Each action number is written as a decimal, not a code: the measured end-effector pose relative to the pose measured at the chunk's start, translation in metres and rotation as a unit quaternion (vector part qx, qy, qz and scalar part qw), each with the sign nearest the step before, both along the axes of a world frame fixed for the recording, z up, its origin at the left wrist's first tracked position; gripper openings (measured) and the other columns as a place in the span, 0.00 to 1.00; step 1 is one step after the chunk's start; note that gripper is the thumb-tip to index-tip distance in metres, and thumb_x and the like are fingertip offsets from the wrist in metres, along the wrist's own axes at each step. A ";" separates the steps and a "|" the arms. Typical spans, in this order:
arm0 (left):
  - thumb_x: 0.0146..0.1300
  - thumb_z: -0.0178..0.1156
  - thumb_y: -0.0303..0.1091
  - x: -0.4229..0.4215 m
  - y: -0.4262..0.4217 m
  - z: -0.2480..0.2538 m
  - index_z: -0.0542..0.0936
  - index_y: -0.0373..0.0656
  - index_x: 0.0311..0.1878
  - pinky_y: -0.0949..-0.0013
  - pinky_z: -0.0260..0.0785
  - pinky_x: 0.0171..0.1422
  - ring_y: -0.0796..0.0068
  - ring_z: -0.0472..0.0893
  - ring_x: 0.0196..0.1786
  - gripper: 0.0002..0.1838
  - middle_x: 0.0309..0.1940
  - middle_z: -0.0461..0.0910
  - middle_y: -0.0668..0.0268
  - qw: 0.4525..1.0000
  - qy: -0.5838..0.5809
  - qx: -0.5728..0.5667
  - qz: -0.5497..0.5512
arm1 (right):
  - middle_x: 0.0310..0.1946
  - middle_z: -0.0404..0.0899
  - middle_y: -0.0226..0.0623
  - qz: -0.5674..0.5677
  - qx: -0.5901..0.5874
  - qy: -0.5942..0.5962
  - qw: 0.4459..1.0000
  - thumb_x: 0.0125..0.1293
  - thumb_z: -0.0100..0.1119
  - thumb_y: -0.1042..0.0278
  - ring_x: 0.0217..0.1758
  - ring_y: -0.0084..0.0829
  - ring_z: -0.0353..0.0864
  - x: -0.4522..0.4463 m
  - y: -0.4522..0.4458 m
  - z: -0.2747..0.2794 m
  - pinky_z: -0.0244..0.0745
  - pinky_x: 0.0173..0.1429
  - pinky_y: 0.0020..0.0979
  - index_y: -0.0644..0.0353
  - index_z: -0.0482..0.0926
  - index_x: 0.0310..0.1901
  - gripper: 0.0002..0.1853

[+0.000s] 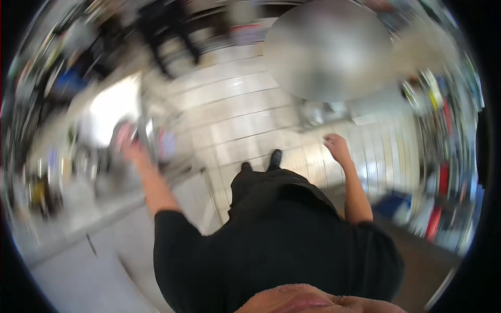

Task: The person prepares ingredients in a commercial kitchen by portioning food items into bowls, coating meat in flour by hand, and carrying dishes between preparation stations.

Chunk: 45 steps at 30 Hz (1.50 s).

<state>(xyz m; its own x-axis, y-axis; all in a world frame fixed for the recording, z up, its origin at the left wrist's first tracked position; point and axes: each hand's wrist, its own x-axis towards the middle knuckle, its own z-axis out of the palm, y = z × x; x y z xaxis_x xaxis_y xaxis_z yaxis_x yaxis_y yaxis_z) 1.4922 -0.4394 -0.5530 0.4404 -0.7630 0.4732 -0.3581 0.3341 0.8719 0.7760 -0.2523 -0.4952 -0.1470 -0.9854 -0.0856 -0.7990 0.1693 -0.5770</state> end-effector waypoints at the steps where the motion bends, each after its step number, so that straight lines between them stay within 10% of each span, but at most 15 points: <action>1: 0.56 0.65 0.42 0.000 0.002 -0.017 0.71 0.36 0.56 0.58 0.69 0.62 0.57 0.73 0.58 0.28 0.54 0.73 0.56 0.982 0.182 0.046 -0.011 | 0.37 0.81 0.47 -0.044 0.015 -0.013 0.999 0.55 0.62 0.68 0.40 0.40 0.81 -0.015 0.024 0.008 0.75 0.48 0.36 0.65 0.81 0.39 0.12; 3: 0.56 0.68 0.43 0.010 -0.006 -0.025 0.64 0.36 0.64 0.55 0.71 0.62 0.53 0.74 0.59 0.37 0.58 0.71 0.53 0.820 0.563 0.099 -0.004 | 0.37 0.81 0.45 -0.130 0.015 -0.046 0.990 0.54 0.62 0.69 0.41 0.40 0.81 -0.036 0.061 0.012 0.76 0.47 0.36 0.64 0.82 0.38 0.11; 6: 0.61 0.62 0.31 -0.015 0.002 -0.056 0.66 0.29 0.63 0.60 0.78 0.52 0.56 0.79 0.48 0.29 0.54 0.74 0.53 0.929 -0.049 0.343 0.129 | 0.36 0.83 0.43 -0.217 0.005 -0.044 0.975 0.55 0.61 0.69 0.39 0.37 0.82 -0.063 0.110 0.007 0.77 0.47 0.35 0.63 0.82 0.40 0.12; 7: 0.64 0.58 0.34 -0.063 0.011 -0.043 0.68 0.30 0.61 0.56 0.79 0.50 0.58 0.79 0.48 0.26 0.55 0.73 0.54 0.887 0.380 0.230 0.128 | 0.36 0.83 0.45 -0.260 0.012 -0.046 0.964 0.54 0.61 0.69 0.40 0.38 0.82 -0.074 0.129 0.009 0.77 0.47 0.35 0.63 0.82 0.40 0.12; 9: 0.67 0.50 0.34 -0.074 0.005 -0.138 0.65 0.29 0.60 0.45 0.72 0.55 0.46 0.76 0.52 0.23 0.56 0.68 0.48 0.797 0.451 0.348 -0.199 | 0.37 0.83 0.47 -0.319 0.031 -0.059 0.946 0.53 0.61 0.69 0.42 0.41 0.83 -0.093 0.150 0.008 0.77 0.47 0.35 0.62 0.82 0.41 0.13; 10: 0.66 0.49 0.31 -0.101 0.013 -0.173 0.65 0.31 0.59 0.46 0.72 0.53 0.46 0.77 0.50 0.21 0.54 0.69 0.49 0.801 0.430 0.377 -0.177 | 0.37 0.83 0.48 -0.336 0.019 -0.062 0.940 0.52 0.62 0.69 0.42 0.41 0.83 -0.110 0.160 0.004 0.77 0.47 0.35 0.62 0.82 0.41 0.13; 14: 0.64 0.50 0.26 -0.317 0.061 -0.156 0.68 0.40 0.55 0.50 0.72 0.46 0.52 0.79 0.46 0.16 0.47 0.74 0.56 0.856 0.173 0.456 -0.171 | 0.37 0.83 0.47 -0.396 -0.025 -0.084 0.914 0.51 0.62 0.69 0.41 0.41 0.83 -0.182 0.207 -0.044 0.77 0.47 0.36 0.62 0.83 0.41 0.14; 17: 0.65 0.53 0.28 -0.420 0.057 -0.125 0.69 0.45 0.54 0.51 0.73 0.46 0.55 0.80 0.44 0.14 0.46 0.75 0.60 0.747 0.383 0.513 -0.179 | 0.36 0.84 0.45 -0.432 -0.026 -0.071 0.898 0.51 0.63 0.68 0.40 0.39 0.83 -0.238 0.236 -0.049 0.77 0.46 0.35 0.62 0.83 0.42 0.15; 20: 0.69 0.54 0.34 -0.516 0.079 -0.048 0.70 0.43 0.53 0.62 0.73 0.46 0.68 0.79 0.40 0.12 0.46 0.75 0.62 0.857 0.161 0.419 -0.252 | 0.35 0.84 0.45 -0.474 -0.041 -0.098 0.874 0.51 0.64 0.66 0.39 0.39 0.83 -0.288 0.256 -0.058 0.77 0.46 0.36 0.62 0.83 0.43 0.17; 29: 0.57 0.46 0.20 -0.721 0.084 0.024 0.77 0.34 0.52 0.68 0.74 0.47 0.69 0.78 0.38 0.19 0.44 0.77 0.57 0.858 0.067 0.350 -0.370 | 0.33 0.84 0.42 -0.546 -0.004 -0.303 0.781 0.54 0.64 0.66 0.29 0.28 0.82 -0.387 0.306 -0.078 0.76 0.32 0.30 0.64 0.81 0.47 0.18; 33: 0.53 0.48 0.21 -0.834 0.074 0.017 0.78 0.31 0.24 0.68 0.77 0.47 0.66 0.80 0.42 0.09 0.48 0.79 0.53 0.806 -0.008 0.296 -0.512 | 0.23 0.76 0.32 -0.586 -0.062 -0.365 0.720 0.57 0.60 0.74 0.23 0.22 0.74 -0.428 0.335 -0.116 0.67 0.24 0.25 0.66 0.78 0.43 0.11; 37: 0.52 0.49 0.21 -0.982 0.066 0.027 0.76 0.33 0.21 0.65 0.75 0.47 0.65 0.80 0.43 0.08 0.46 0.80 0.54 0.735 -0.066 0.249 -0.627 | 0.26 0.77 0.31 -0.634 -0.009 -0.332 0.698 0.56 0.64 0.73 0.21 0.23 0.72 -0.458 0.360 -0.107 0.66 0.23 0.24 0.65 0.78 0.46 0.15; 45: 0.70 0.48 0.41 -1.296 0.105 0.068 0.75 0.40 0.54 0.76 0.68 0.41 0.77 0.80 0.39 0.18 0.42 0.78 0.64 0.497 -0.060 0.320 -0.804 | 0.37 0.77 0.29 -0.702 -0.151 -0.468 0.515 0.64 0.59 0.70 0.33 0.23 0.78 -0.546 0.378 -0.047 0.72 0.34 0.24 0.63 0.73 0.56 0.19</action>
